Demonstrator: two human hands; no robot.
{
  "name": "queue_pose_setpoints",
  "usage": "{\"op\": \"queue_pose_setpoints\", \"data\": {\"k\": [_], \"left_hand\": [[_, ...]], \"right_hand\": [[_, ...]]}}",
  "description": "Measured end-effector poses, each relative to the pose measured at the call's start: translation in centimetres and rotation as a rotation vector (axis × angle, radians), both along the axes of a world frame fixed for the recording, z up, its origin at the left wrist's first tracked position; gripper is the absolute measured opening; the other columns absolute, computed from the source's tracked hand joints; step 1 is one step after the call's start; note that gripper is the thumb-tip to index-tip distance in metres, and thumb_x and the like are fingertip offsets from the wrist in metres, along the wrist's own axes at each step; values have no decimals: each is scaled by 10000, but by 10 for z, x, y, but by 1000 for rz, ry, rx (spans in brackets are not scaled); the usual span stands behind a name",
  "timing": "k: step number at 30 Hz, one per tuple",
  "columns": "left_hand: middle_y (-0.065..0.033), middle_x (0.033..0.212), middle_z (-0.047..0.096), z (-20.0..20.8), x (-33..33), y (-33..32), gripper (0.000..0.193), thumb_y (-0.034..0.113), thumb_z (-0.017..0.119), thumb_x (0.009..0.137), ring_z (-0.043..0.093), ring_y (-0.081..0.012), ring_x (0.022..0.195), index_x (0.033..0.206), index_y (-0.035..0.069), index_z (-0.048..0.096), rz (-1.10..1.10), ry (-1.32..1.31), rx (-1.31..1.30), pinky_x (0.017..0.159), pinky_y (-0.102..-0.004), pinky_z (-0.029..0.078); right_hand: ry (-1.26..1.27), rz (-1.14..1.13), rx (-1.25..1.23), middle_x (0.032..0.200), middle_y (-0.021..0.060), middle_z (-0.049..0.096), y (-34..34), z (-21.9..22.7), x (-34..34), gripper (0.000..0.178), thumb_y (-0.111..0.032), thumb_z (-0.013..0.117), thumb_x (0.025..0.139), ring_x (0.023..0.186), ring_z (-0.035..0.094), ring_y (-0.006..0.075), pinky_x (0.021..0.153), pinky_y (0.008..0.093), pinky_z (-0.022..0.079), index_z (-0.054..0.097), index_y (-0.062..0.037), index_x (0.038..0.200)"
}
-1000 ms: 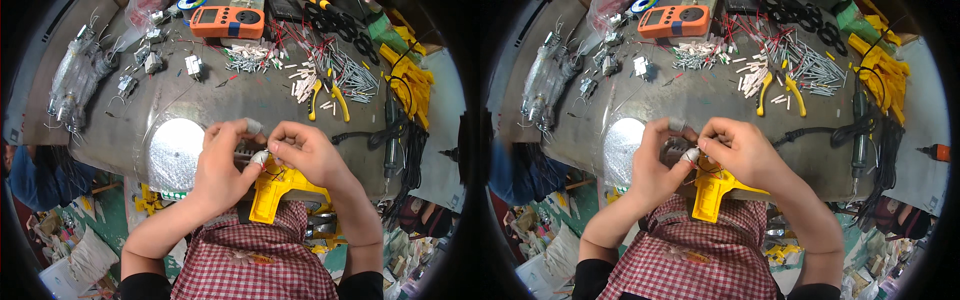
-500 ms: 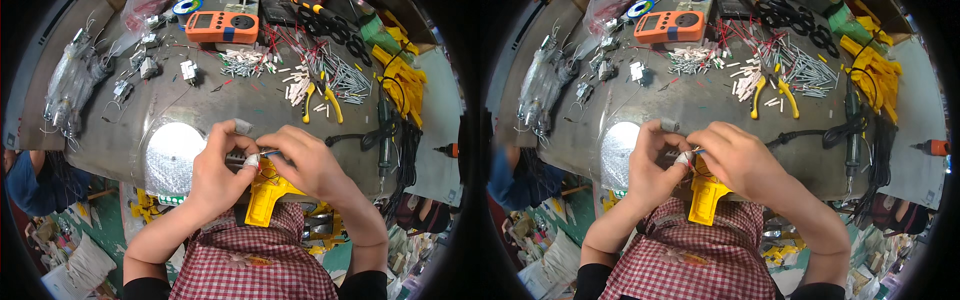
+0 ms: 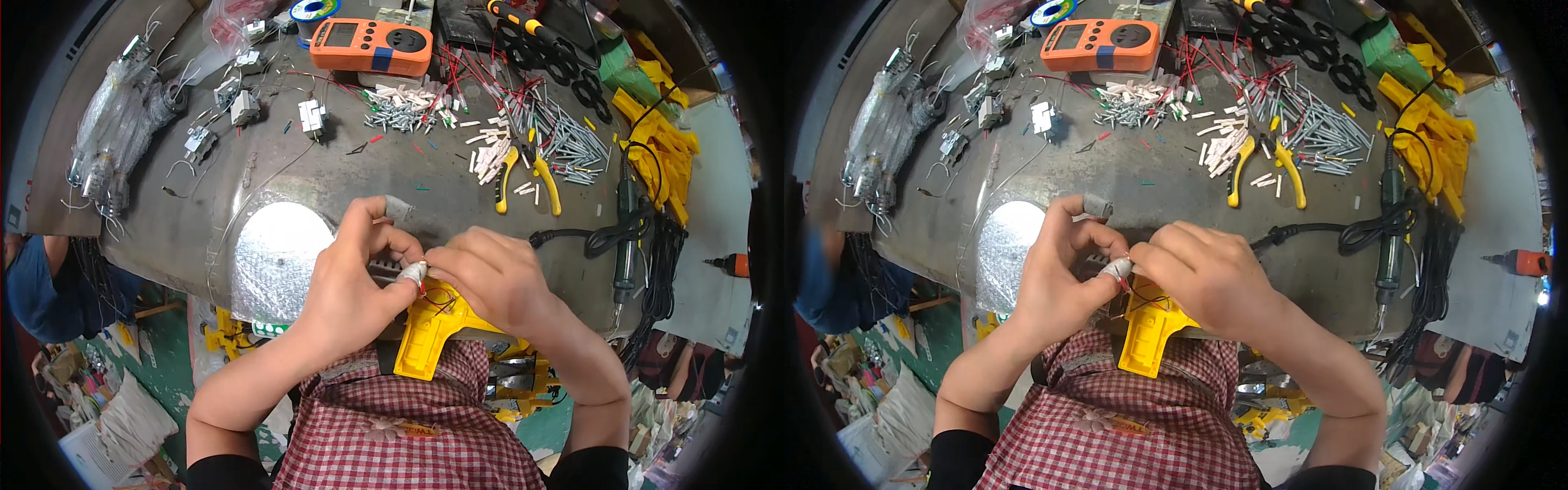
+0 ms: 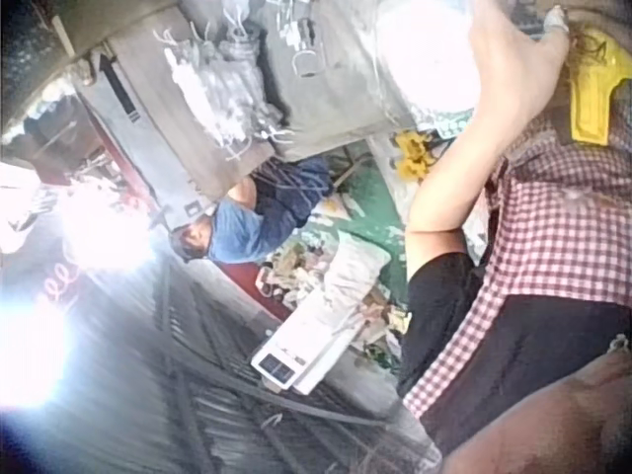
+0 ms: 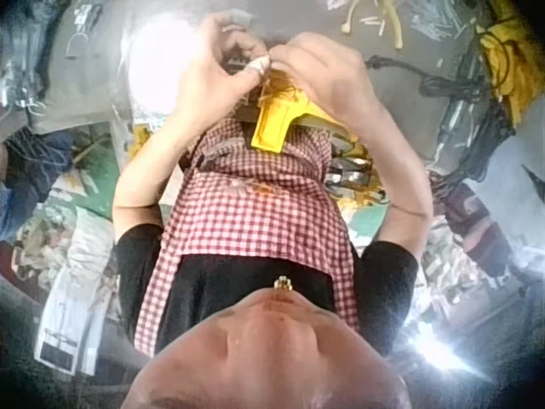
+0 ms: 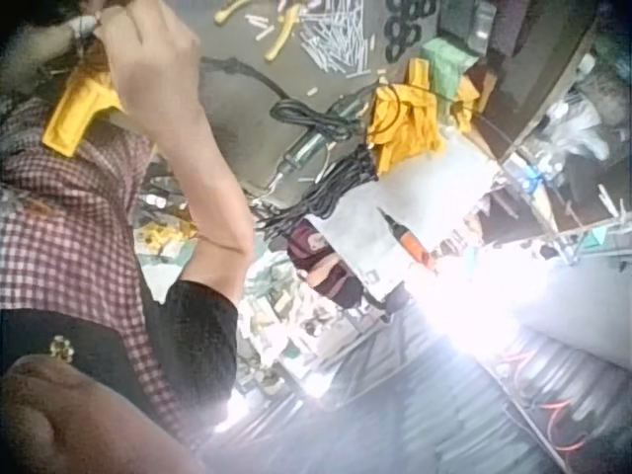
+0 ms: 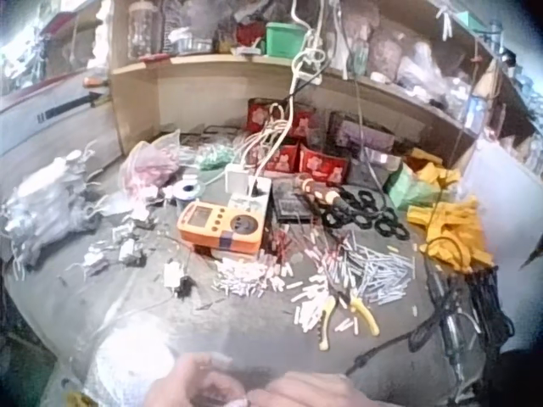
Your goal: Assembling a yellow handheld electronic device by connecting wires, a motor, and soldering internal components.
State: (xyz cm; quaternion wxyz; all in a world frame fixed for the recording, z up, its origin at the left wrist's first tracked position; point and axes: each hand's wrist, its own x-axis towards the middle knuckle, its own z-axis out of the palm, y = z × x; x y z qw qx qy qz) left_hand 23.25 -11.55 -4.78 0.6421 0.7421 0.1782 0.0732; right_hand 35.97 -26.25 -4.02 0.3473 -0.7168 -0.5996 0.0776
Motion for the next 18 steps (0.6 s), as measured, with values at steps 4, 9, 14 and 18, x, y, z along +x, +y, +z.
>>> {"op": "queue_pose_setpoints", "data": {"k": [4, 9, 14, 18], "left_hand": [[-95, 851, 643, 3, -1, -4, 548, -7, 665, 726, 650, -219, 798, 1183, -2, 363, 51, -41, 4, 754, -315, 508], [-98, 834, 636, -7, -3, -6, 534, -16, 653, 728, 648, -235, 784, 1173, -5, 358, 41, -345, 597, 737, -324, 503], [-74, 866, 592, -4, -2, -3, 617, -35, 631, 711, 580, -143, 838, 1212, 16, 276, 31, -41, 22, 850, -303, 451], [-71, 873, 582, 0, 0, -1, 618, -52, 613, 715, 574, -142, 843, 1220, 18, 264, 50, 31, -96, 872, -293, 434]], "right_hand": [[116, -70, -69, 753, 79, 571, 5, 3, -5, 143, -147, 658, 817, 675, 595, 261, 619, 373, 467, 571, -39, 852], [936, -123, -434, 721, 106, 601, 11, 13, 5, 142, -133, 580, 895, 717, 609, 144, 625, 313, 470, 535, 0, 871], [803, -355, -377, 795, 108, 625, -1, 21, -2, 159, -114, 617, 883, 803, 644, 169, 662, 301, 502, 552, -17, 991], [385, -98, -128, 857, 104, 593, 1, 17, -3, 187, -65, 671, 814, 757, 618, 234, 651, 330, 489, 578, -39, 974]]}}
